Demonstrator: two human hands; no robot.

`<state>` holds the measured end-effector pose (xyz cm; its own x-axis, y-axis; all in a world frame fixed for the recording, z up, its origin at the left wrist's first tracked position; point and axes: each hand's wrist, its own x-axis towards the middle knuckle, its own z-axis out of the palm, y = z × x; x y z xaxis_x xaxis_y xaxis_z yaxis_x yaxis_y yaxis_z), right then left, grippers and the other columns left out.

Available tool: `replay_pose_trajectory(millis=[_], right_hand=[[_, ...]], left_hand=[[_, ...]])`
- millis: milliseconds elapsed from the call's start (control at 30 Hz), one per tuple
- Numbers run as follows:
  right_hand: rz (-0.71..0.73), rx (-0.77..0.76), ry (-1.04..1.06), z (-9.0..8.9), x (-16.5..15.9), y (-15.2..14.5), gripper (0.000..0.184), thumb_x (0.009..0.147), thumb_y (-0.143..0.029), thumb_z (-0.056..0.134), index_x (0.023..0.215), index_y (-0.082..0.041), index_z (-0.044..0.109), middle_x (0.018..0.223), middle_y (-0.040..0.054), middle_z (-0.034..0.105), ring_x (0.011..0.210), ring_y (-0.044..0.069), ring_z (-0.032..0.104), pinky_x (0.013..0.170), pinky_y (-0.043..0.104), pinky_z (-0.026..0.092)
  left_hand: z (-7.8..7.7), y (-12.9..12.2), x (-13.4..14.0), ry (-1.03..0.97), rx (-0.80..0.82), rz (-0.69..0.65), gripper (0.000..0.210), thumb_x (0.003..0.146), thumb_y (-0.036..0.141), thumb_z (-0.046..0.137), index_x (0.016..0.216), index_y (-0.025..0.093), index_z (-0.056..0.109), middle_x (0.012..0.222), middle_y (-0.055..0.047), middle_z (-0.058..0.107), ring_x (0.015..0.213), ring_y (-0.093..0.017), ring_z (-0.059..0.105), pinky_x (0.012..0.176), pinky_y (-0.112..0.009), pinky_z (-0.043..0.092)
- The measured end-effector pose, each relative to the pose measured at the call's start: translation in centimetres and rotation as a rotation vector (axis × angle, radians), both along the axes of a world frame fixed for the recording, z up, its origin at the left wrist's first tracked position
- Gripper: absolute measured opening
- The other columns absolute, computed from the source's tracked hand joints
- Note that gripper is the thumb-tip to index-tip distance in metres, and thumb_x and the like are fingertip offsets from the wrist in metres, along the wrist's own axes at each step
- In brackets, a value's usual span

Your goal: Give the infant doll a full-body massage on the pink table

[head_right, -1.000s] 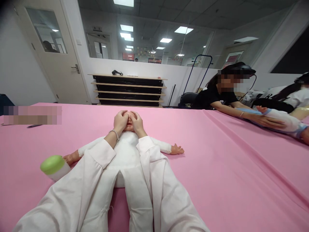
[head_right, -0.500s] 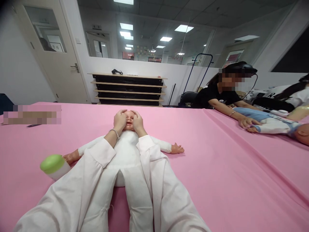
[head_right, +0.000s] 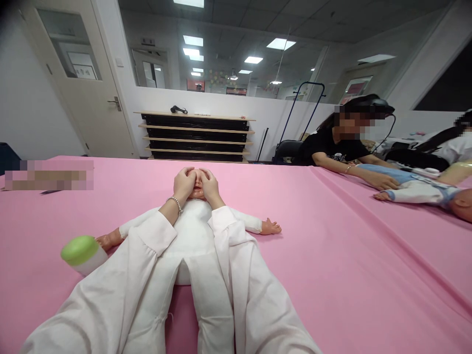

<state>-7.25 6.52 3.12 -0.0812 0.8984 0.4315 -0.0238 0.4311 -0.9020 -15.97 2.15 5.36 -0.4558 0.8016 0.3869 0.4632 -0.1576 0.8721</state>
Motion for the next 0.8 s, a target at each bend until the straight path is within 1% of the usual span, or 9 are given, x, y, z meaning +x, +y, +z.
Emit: replay_pose_trajectory(millis=[100,200,367,533,633,700,800], right_hand=[[-0.033,-0.024,-0.02,0.1,0.0,0.1,0.033,0.073,-0.021,0.036,0.095,-0.018,0.061,0.104,0.0037,0.062,0.101,0.016,0.053,0.096,0.032,0.039],[-0.047,-0.038,-0.026,0.0,0.0,0.2,0.039,0.069,-0.015,0.032,0.095,-0.018,0.062,0.104,0.0027,0.062,0.101,0.015,0.053,0.097,0.031,0.038],[-0.043,-0.055,0.004,-0.1,-0.1,0.4,0.042,0.066,-0.014,0.032,0.095,-0.017,0.062,0.105,0.0024,0.062,0.103,0.016,0.052,0.098,0.03,0.038],[-0.029,-0.041,0.026,-0.4,-0.1,0.5,0.041,0.067,-0.016,0.032,0.094,-0.018,0.062,0.106,0.0016,0.062,0.106,0.015,0.052,0.1,0.03,0.037],[-0.015,-0.09,0.036,-0.4,0.0,0.5,0.04,0.072,-0.02,0.034,0.102,-0.019,0.06,0.114,0.0025,0.059,0.113,0.015,0.049,0.103,0.031,0.034],[-0.021,-0.141,0.041,-0.3,0.1,0.3,0.04,0.076,-0.028,0.038,0.111,-0.018,0.056,0.125,0.0049,0.052,0.121,0.016,0.043,0.107,0.033,0.03],[-0.008,-0.183,0.043,-0.3,0.3,-0.5,0.052,0.078,-0.042,0.044,0.125,-0.017,0.046,0.138,0.0075,0.04,0.13,0.018,0.034,0.11,0.034,0.025]], left_hand=[[0.1,0.1,0.0,-0.05,-0.032,0.022,0.034,0.077,0.02,0.04,0.103,0.021,0.062,0.112,-0.004,0.063,0.105,-0.019,0.056,0.087,-0.029,0.043],[0.1,0.0,0.0,-0.099,-0.06,0.04,0.036,0.077,0.017,0.038,0.103,0.023,0.063,0.112,-0.003,0.063,0.105,-0.02,0.056,0.085,-0.03,0.044],[0.0,0.0,0.0,-0.132,-0.054,0.038,0.038,0.074,0.016,0.04,0.104,0.023,0.063,0.112,-0.003,0.063,0.103,-0.021,0.057,0.082,-0.03,0.045],[-0.3,0.3,0.0,-0.136,-0.02,0.02,0.037,0.075,0.017,0.039,0.103,0.022,0.063,0.112,-0.004,0.063,0.106,-0.02,0.056,0.087,-0.03,0.044],[-0.2,0.4,-0.2,-0.168,0.008,-0.005,0.035,0.077,0.017,0.039,0.102,0.02,0.063,0.114,-0.004,0.063,0.109,-0.018,0.055,0.093,-0.029,0.042],[-0.2,0.2,-0.4,-0.192,0.027,-0.015,0.035,0.079,0.018,0.038,0.106,0.019,0.06,0.117,-0.004,0.061,0.111,-0.017,0.054,0.096,-0.027,0.04],[-0.7,-0.5,-0.7,-0.198,0.065,-0.053,0.037,0.082,0.023,0.041,0.117,0.017,0.053,0.126,-0.007,0.054,0.117,-0.017,0.049,0.099,-0.028,0.037]])
